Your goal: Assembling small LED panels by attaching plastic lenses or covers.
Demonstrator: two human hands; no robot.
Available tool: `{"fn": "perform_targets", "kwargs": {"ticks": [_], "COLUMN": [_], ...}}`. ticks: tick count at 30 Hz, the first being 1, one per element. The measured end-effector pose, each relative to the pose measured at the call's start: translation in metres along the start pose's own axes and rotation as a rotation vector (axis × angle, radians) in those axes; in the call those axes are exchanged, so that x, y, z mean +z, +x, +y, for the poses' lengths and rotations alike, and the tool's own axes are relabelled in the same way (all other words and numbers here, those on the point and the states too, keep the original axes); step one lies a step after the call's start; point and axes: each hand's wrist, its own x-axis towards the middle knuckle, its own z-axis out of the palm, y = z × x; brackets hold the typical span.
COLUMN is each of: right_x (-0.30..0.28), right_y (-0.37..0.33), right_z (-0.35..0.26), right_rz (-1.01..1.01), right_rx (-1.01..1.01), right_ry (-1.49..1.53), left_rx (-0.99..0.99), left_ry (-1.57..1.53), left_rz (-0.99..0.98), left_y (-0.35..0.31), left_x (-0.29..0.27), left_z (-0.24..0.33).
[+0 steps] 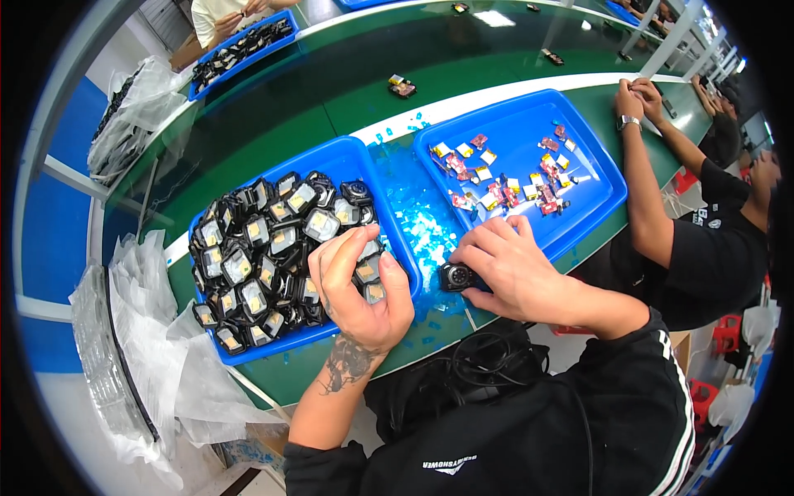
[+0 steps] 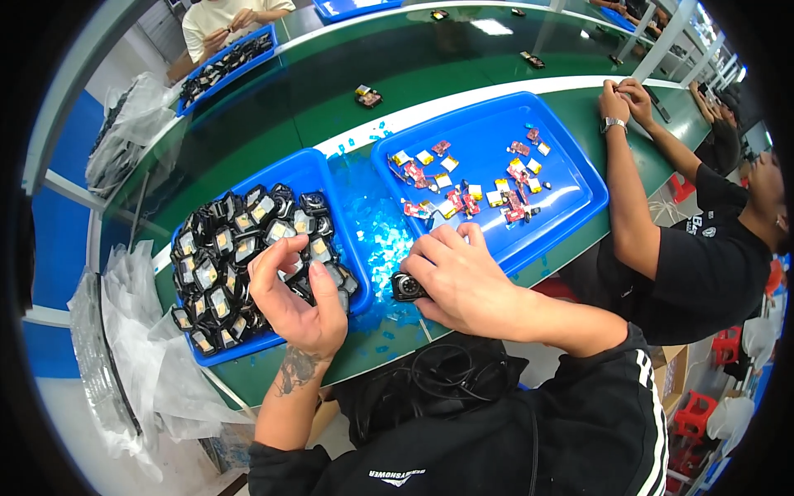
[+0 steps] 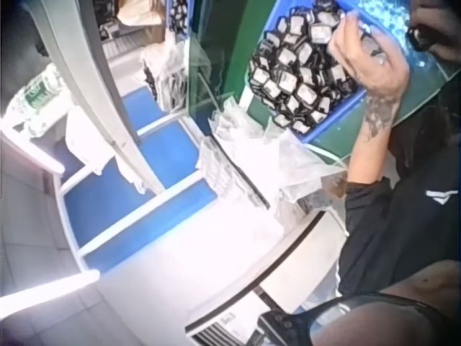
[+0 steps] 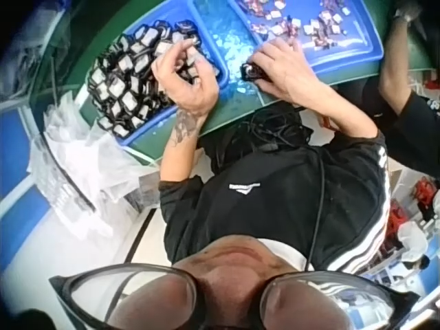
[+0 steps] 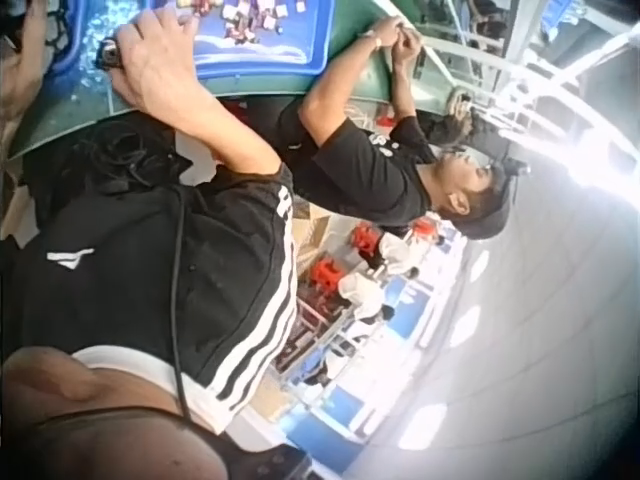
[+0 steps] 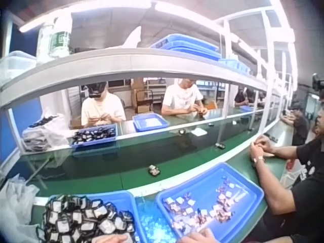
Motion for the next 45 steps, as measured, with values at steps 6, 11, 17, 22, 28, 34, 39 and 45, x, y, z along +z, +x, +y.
{"fn": "perform_targets", "kwargs": {"ticks": [6,11,17,22,28,34,39,45], "right_x": [-0.001,0.003,-0.011,-0.001,0.006,0.006,0.01,-0.014], "right_y": [0.008,0.014,0.027,0.037,0.035,0.035,0.031,0.036], "right_z": [0.0,-0.006,0.064,0.075,0.078,0.077,0.072,0.056], "right_rz": [0.282,0.191,0.324,0.194,0.312,0.206,0.376,0.319], "right_rx": [0.159,0.303,0.275,0.056,0.256,0.054,0.069,0.393], "right_ry": [0.689,1.506,0.284,0.26,0.197,0.067,0.01,0.987], "left_rx": [-0.348,-0.778,-1.055,-1.043,-1.077,-1.089,-1.095,-0.912], "left_ry": [-0.456,-0.899,-0.909,-0.92,-0.985,-1.016,-1.045,-0.793], "left_rz": [-0.323,-0.401,-0.133,-0.171,-0.225,-0.153,-0.153,-0.233], "left_y": [0.006,0.005,0.013,0.016,0.013,0.017,0.014,0.017], "left_x": [0.002,0.0,0.001,0.001,0.001,0.001,0.002,0.001], "left_z": [0.003,0.008,0.0,0.001,0.0,0.002,0.0,0.005]}}
